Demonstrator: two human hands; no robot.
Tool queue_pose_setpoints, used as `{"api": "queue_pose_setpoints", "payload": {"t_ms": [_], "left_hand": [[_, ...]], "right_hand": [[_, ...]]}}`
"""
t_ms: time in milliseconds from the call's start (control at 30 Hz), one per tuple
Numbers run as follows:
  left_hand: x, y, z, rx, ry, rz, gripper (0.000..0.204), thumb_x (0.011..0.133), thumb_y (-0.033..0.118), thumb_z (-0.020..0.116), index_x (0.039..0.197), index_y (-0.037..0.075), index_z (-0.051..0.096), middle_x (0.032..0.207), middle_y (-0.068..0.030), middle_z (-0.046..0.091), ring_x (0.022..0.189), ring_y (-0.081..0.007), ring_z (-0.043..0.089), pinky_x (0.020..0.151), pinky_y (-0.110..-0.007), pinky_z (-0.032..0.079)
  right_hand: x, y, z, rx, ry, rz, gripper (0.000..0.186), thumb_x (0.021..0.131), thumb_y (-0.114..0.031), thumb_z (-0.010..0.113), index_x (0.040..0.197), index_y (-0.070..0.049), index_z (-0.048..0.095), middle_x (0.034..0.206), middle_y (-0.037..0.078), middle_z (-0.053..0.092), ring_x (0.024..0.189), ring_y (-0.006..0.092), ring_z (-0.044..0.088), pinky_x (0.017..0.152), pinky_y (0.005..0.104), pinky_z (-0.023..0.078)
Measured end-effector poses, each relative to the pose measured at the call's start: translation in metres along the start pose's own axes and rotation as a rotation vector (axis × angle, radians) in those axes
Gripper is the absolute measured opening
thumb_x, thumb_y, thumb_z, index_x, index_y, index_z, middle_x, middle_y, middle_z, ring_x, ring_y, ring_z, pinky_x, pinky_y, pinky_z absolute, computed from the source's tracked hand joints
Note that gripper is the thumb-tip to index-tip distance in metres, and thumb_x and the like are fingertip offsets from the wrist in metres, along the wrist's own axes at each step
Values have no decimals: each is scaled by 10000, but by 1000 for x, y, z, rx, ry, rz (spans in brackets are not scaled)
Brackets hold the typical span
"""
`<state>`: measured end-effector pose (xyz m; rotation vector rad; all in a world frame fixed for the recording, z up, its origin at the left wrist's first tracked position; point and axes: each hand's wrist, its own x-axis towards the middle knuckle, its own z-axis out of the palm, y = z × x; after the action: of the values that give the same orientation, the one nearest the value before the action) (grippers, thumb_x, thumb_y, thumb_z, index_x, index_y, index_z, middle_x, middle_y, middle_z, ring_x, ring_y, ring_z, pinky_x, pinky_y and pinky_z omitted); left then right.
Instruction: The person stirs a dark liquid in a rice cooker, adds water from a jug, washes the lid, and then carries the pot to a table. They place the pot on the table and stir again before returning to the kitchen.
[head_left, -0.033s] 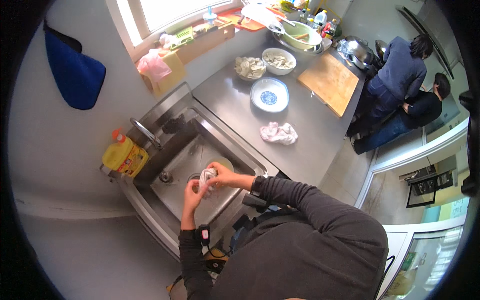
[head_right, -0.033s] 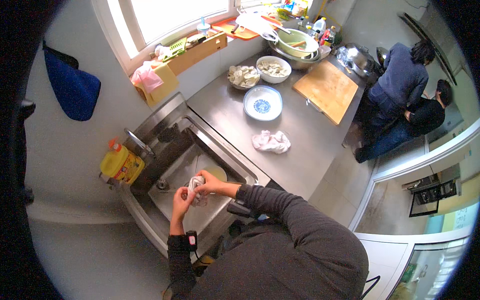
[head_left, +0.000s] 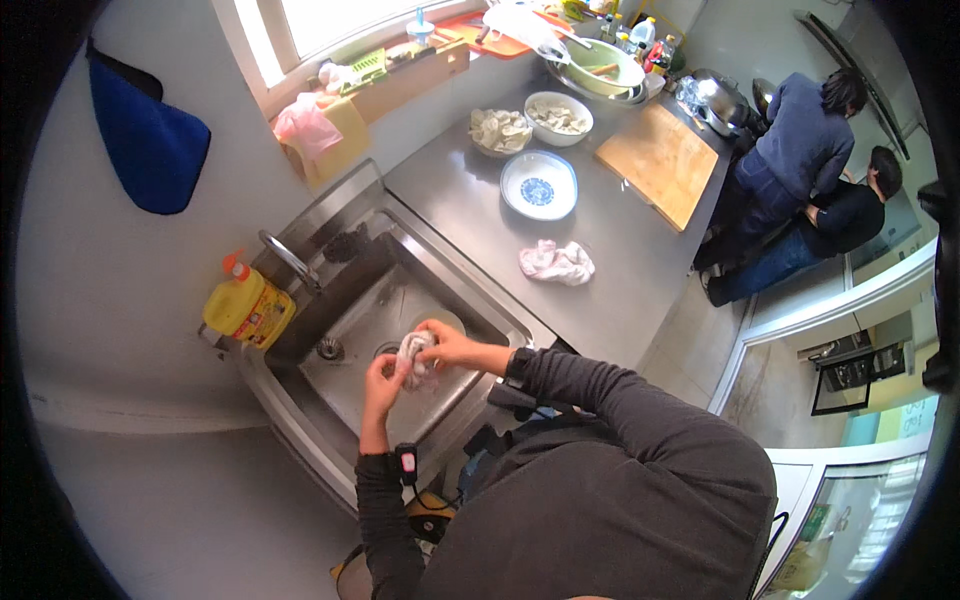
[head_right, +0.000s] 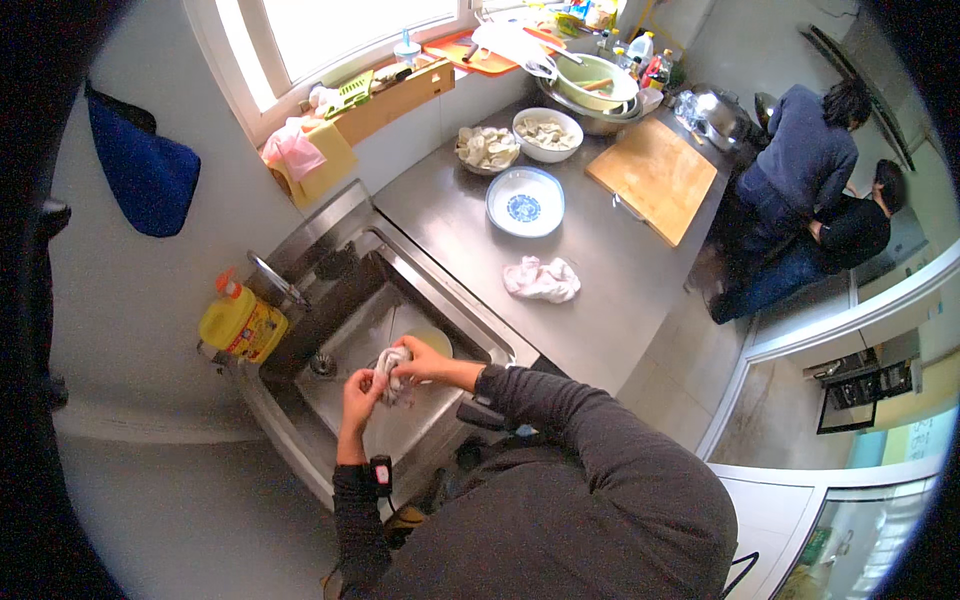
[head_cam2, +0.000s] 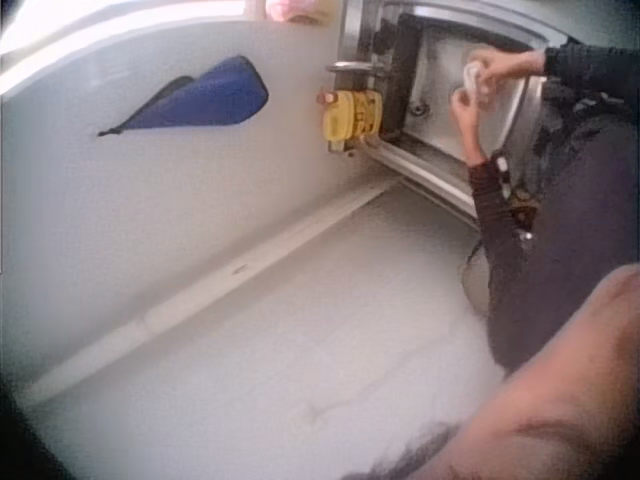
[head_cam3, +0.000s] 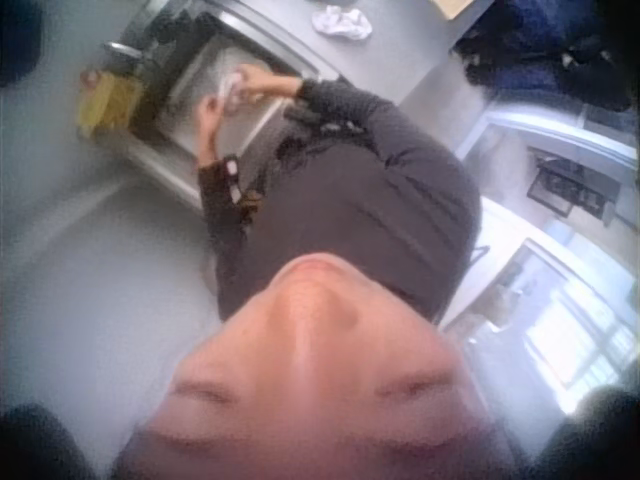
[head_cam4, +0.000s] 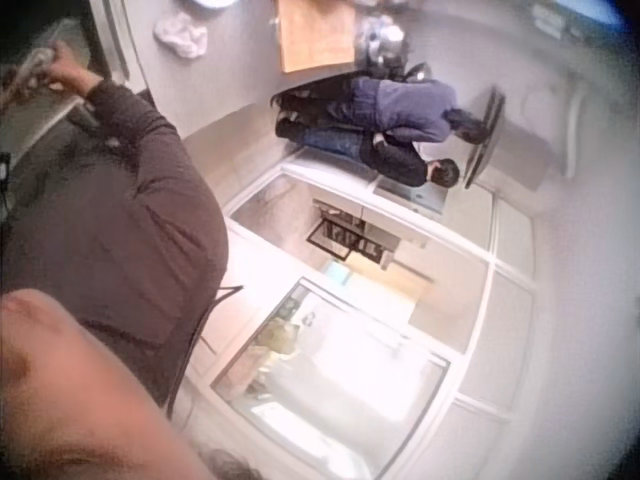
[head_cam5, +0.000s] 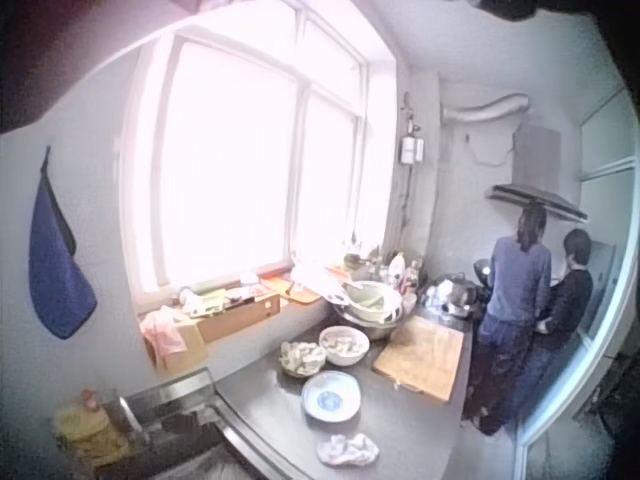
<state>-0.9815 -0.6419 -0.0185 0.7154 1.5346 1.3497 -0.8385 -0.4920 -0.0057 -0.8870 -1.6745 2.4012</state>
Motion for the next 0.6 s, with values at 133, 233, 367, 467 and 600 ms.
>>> {"api": "queue_pose_setpoints", "payload": {"t_ms": [133, 233, 367, 467, 600], "left_hand": [[8, 5, 11, 239, 78, -3, 139, 858, 131, 561, 899, -1, 578, 785, 5, 597, 706, -68, 540, 604, -195, 427], [5, 17, 30, -353, 77, -5, 138, 852, 116, 554, 915, -6, 569, 834, -32, 608, 730, -91, 563, 633, -206, 446], [-5, 37, 74, -515, 68, 56, 168, 850, 94, 552, 979, -13, 545, 917, -87, 614, 791, -159, 603, 708, -283, 495], [-10, 46, 86, -499, 158, 67, 179, 837, 54, 580, 1001, -10, 547, 926, -90, 617, 795, -165, 606, 704, -288, 503], [-21, 37, 92, -281, 358, -141, 319, 742, -34, 566, 1054, -3, 510, 916, -114, 604, 789, -203, 610, 645, -340, 534]], "right_hand": [[-26, -11, -30, -2, -153, -218, 565, 702, 10, 528, 1252, -34, 412, 1025, 89, 564, 883, 168, 562, 717, 283, 481], [-48, -14, -53, -670, -107, -276, 521, 687, -101, 610, 1187, -58, 471, 1077, 128, 550, 947, 245, 553, 801, 336, 450], [-64, -7, -91, -948, -22, -476, 498, 676, -183, 671, 1133, -78, 503, 1035, 135, 557, 955, 290, 538, 819, 381, 432], [-72, -8, -158, -1023, 287, -447, 467, 675, -233, 698, 1078, -78, 523, 1037, 131, 552, 998, 282, 518, 821, 393, 423], [-85, -6, -245, -1401, 763, -256, 353, 675, -256, 709, 944, -67, 582, 929, 126, 603, 893, 274, 574, 768, 397, 446]]}}
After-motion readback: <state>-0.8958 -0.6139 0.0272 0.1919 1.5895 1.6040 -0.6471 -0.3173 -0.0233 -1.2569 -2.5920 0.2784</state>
